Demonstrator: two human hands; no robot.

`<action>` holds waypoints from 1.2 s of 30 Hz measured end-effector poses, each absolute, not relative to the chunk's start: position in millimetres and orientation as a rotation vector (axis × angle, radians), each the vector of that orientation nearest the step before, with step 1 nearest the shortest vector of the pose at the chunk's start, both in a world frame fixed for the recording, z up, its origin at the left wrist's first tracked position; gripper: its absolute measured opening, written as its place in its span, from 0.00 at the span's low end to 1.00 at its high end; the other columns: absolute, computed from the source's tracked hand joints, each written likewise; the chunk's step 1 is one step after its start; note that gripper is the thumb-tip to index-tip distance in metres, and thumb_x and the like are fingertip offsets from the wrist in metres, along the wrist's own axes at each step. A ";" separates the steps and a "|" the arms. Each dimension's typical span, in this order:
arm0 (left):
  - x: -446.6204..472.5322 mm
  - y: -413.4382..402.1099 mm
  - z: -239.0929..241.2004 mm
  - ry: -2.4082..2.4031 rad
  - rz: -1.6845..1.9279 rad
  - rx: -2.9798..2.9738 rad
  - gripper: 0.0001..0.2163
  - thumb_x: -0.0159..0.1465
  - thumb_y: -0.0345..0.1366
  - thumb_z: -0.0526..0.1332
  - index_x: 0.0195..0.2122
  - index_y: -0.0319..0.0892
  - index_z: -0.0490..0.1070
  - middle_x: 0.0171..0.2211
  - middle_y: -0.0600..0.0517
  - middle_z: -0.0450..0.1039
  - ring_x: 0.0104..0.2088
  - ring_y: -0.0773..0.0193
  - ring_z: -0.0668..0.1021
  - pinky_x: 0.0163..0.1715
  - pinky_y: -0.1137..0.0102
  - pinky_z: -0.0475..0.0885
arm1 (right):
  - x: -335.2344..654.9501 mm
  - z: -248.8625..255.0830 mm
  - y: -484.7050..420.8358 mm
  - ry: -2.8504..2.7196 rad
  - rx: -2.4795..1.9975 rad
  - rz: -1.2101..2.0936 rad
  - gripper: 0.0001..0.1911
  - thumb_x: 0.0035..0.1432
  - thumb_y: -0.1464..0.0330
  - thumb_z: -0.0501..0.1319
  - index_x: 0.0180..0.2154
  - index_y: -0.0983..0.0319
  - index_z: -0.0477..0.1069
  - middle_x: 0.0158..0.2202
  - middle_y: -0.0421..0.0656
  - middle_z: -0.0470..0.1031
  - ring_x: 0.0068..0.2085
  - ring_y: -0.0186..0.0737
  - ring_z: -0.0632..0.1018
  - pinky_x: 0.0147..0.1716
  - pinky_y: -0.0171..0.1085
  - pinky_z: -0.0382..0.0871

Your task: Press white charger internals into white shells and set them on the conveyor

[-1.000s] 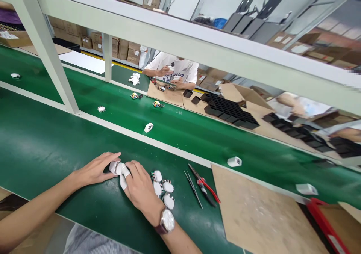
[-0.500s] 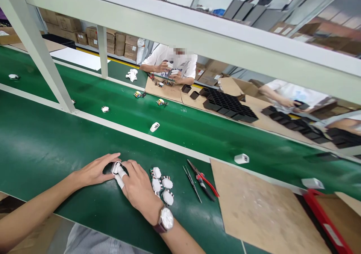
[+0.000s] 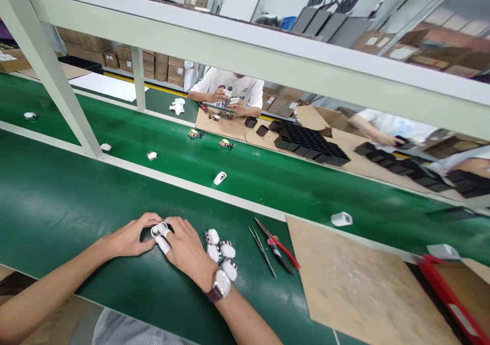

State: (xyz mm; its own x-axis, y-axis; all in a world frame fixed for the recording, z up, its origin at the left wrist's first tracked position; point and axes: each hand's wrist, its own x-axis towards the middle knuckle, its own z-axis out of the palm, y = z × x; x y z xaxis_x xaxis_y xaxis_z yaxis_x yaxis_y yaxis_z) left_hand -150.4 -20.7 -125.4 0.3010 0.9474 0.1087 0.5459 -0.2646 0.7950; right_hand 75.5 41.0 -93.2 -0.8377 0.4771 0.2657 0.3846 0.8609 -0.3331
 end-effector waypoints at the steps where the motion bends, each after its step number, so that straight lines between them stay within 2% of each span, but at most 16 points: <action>1: -150.4 -20.6 -125.5 1.325 0.815 1.959 0.22 0.67 0.31 0.61 0.61 0.48 0.62 0.54 0.47 0.78 0.50 0.56 0.82 0.50 0.62 0.79 | 76.0 -93.1 41.0 -2.705 -0.648 0.376 0.13 0.72 0.67 0.59 0.56 0.59 0.72 0.52 0.50 0.77 0.51 0.50 0.78 0.51 0.51 0.77; 6: -151.4 -17.5 -124.9 1.224 0.955 2.295 0.09 0.73 0.29 0.58 0.50 0.46 0.73 0.52 0.45 0.77 0.52 0.57 0.79 0.52 0.62 0.77 | 86.8 -95.3 42.9 -2.531 -0.771 0.449 0.20 0.73 0.67 0.58 0.63 0.59 0.65 0.56 0.51 0.76 0.54 0.50 0.79 0.53 0.51 0.78; 13: -145.6 -13.6 -122.1 1.270 0.963 2.326 0.09 0.75 0.31 0.56 0.41 0.44 0.76 0.50 0.44 0.78 0.47 0.56 0.79 0.47 0.60 0.78 | 112.3 -95.3 37.0 -2.421 -0.816 0.398 0.17 0.73 0.68 0.57 0.61 0.58 0.69 0.56 0.50 0.78 0.54 0.48 0.80 0.52 0.49 0.78; 16: -142.7 -8.7 -122.7 1.280 0.952 2.000 0.08 0.74 0.38 0.59 0.41 0.44 0.77 0.47 0.44 0.80 0.47 0.54 0.81 0.48 0.58 0.80 | 122.0 -93.2 31.5 -2.421 -0.841 0.355 0.17 0.74 0.68 0.57 0.61 0.58 0.69 0.56 0.50 0.78 0.54 0.49 0.80 0.53 0.51 0.77; 19: -140.1 -4.6 -123.7 1.221 1.064 1.218 0.12 0.71 0.46 0.64 0.41 0.41 0.76 0.41 0.44 0.82 0.41 0.54 0.85 0.44 0.57 0.83 | 130.7 -92.6 25.9 -2.415 -0.851 0.314 0.17 0.74 0.68 0.56 0.61 0.59 0.69 0.56 0.51 0.78 0.54 0.50 0.80 0.56 0.54 0.77; 23: -137.0 -1.2 -120.2 1.087 1.100 0.557 0.11 0.65 0.41 0.71 0.40 0.39 0.77 0.40 0.44 0.83 0.40 0.58 0.85 0.45 0.62 0.84 | 142.5 -94.0 19.9 -2.395 -0.860 0.283 0.15 0.73 0.69 0.57 0.58 0.59 0.71 0.56 0.50 0.78 0.54 0.50 0.81 0.60 0.57 0.74; 27: -132.0 9.1 -111.2 1.037 1.120 0.425 0.06 0.65 0.33 0.71 0.40 0.37 0.80 0.41 0.44 0.83 0.42 0.60 0.85 0.46 0.68 0.84 | 158.5 -100.5 16.5 -2.363 -0.908 0.244 0.14 0.73 0.68 0.58 0.57 0.58 0.72 0.55 0.50 0.79 0.57 0.52 0.80 0.59 0.57 0.75; 30: -127.9 19.5 -106.8 1.021 1.133 0.401 0.07 0.64 0.30 0.72 0.42 0.34 0.81 0.42 0.43 0.82 0.44 0.59 0.84 0.48 0.70 0.83 | 173.2 -107.9 15.1 -2.331 -0.942 0.226 0.13 0.73 0.69 0.57 0.56 0.59 0.72 0.55 0.51 0.79 0.58 0.53 0.79 0.58 0.58 0.76; 33: -125.2 27.0 -105.2 1.008 1.135 0.425 0.09 0.63 0.32 0.74 0.43 0.35 0.81 0.42 0.44 0.82 0.44 0.60 0.84 0.47 0.71 0.83 | 190.2 -113.1 14.4 -2.268 -0.929 0.230 0.12 0.72 0.70 0.57 0.53 0.60 0.73 0.54 0.51 0.79 0.54 0.50 0.81 0.57 0.55 0.77; 36: -121.7 41.8 -103.8 1.076 1.088 0.638 0.11 0.61 0.38 0.75 0.40 0.37 0.81 0.39 0.44 0.83 0.39 0.59 0.85 0.42 0.67 0.84 | 209.8 -116.9 14.0 -2.204 -0.924 0.238 0.12 0.70 0.73 0.57 0.53 0.59 0.73 0.54 0.52 0.79 0.53 0.48 0.81 0.53 0.49 0.80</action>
